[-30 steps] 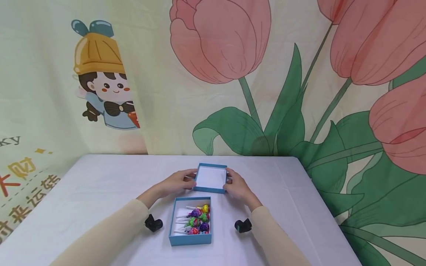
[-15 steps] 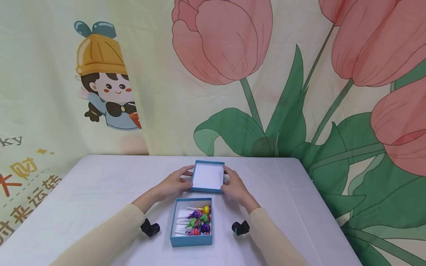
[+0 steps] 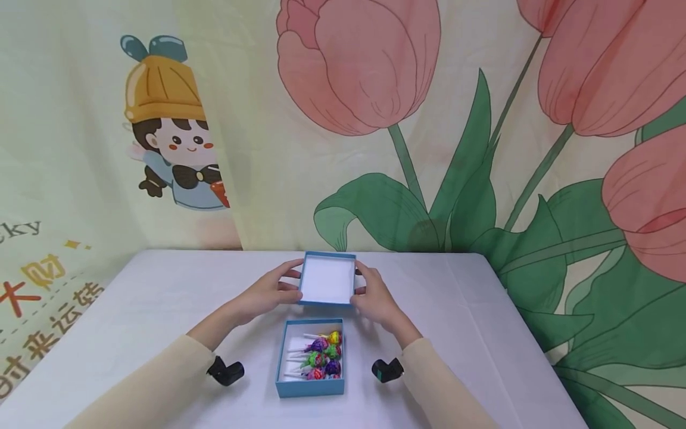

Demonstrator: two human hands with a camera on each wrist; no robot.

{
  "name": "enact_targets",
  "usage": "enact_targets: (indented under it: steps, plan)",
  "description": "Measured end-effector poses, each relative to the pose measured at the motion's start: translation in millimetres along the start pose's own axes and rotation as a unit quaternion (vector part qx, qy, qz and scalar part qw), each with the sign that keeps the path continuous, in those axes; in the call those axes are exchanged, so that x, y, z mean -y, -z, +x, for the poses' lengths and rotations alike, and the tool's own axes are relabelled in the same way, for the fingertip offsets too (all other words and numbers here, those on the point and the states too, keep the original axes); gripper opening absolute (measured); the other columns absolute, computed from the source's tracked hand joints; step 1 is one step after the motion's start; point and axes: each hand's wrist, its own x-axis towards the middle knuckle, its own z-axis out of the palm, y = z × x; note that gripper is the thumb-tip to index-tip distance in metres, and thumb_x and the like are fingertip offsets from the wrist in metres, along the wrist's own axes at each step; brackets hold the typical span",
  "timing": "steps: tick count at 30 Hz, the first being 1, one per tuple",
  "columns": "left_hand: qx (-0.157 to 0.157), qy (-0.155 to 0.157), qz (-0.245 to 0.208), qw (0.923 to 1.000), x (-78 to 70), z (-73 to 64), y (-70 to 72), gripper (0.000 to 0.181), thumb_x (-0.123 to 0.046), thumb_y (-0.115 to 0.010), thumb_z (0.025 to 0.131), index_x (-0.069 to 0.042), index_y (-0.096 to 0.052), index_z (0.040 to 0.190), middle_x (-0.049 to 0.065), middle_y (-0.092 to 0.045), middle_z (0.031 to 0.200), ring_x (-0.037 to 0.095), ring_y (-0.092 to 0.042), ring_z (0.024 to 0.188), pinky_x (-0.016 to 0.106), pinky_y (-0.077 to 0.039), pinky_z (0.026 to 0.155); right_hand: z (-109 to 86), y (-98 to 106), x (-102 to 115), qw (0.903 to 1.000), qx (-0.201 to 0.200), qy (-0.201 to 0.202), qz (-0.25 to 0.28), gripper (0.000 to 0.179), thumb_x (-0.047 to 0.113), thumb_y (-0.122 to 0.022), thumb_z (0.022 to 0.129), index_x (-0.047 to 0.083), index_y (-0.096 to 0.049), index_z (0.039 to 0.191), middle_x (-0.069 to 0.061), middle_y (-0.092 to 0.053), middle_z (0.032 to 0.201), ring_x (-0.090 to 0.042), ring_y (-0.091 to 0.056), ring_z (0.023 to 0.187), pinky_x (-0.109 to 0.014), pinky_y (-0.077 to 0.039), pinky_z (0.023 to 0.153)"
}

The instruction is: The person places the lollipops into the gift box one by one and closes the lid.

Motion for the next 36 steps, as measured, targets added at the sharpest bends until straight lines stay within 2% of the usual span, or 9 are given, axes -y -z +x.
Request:
enact_targets:
  steps: [9,14,21,25,30,36]
  plan:
    - [-0.014,-0.007,0.017,0.9997,-15.8,-19.3,4.4,0.081,-0.021,-0.076,0.100,-0.027,-0.030,0.167,0.016,-0.052,0.155,0.036,-0.060,0.133,0.060,-0.054,0.104,-8.7,5,14,0.9999,-0.003,0.006,0.010,0.084,0.001,-0.068,0.098,0.018,-0.027,0.169,-0.016,-0.043,0.158,-0.032,-0.061,0.121,-0.041,-0.061,0.094]
    - [-0.021,-0.007,0.021,0.9995,-20.9,-24.2,5.2,0.088,-0.020,-0.081,0.096,-0.031,-0.029,0.166,0.014,-0.054,0.152,0.033,-0.063,0.130,0.059,-0.056,0.102,-14.2,7,17,0.9998,0.002,0.011,0.014,0.082,0.002,-0.068,0.099,0.021,-0.029,0.169,-0.019,-0.049,0.155,-0.031,-0.062,0.120,-0.044,-0.061,0.094]
    - [-0.023,-0.012,0.044,0.9987,-25.9,-26.1,7.3,0.100,-0.016,-0.084,0.093,-0.033,-0.021,0.170,0.015,-0.055,0.149,0.028,-0.068,0.121,0.052,-0.059,0.098,-18.0,8,21,0.9995,0.000,0.031,0.002,0.085,0.003,-0.070,0.100,0.026,-0.026,0.169,-0.016,-0.053,0.150,-0.027,-0.063,0.115,-0.040,-0.062,0.092]
    - [-0.026,-0.026,0.067,0.9971,-27.4,-25.6,8.2,0.099,-0.015,-0.082,0.095,-0.033,-0.019,0.170,0.016,-0.058,0.145,0.026,-0.070,0.116,0.047,-0.061,0.095,-19.1,9,22,0.9989,-0.004,0.046,0.003,0.086,0.003,-0.069,0.100,0.026,-0.024,0.170,-0.016,-0.056,0.143,-0.025,-0.064,0.111,-0.038,-0.063,0.088]
    - [-0.044,-0.060,0.103,0.9919,-29.2,-25.6,8.8,0.092,-0.015,-0.078,0.098,-0.032,-0.022,0.169,0.015,-0.062,0.137,0.025,-0.072,0.111,0.045,-0.063,0.091,-18.5,10,22,0.9968,-0.006,0.080,0.000,0.087,0.000,-0.068,0.100,0.024,-0.024,0.170,-0.018,-0.057,0.137,-0.025,-0.065,0.106,-0.036,-0.064,0.083]
    - [-0.068,-0.086,0.106,0.9884,-31.0,-25.9,7.1,0.083,-0.013,-0.076,0.100,-0.030,-0.028,0.165,0.015,-0.064,0.130,0.028,-0.071,0.111,0.040,-0.064,0.085,-18.8,10,22,0.9937,-0.016,0.111,-0.008,0.083,-0.001,-0.068,0.100,0.025,-0.028,0.168,-0.018,-0.060,0.132,-0.024,-0.067,0.102,-0.033,-0.064,0.079]
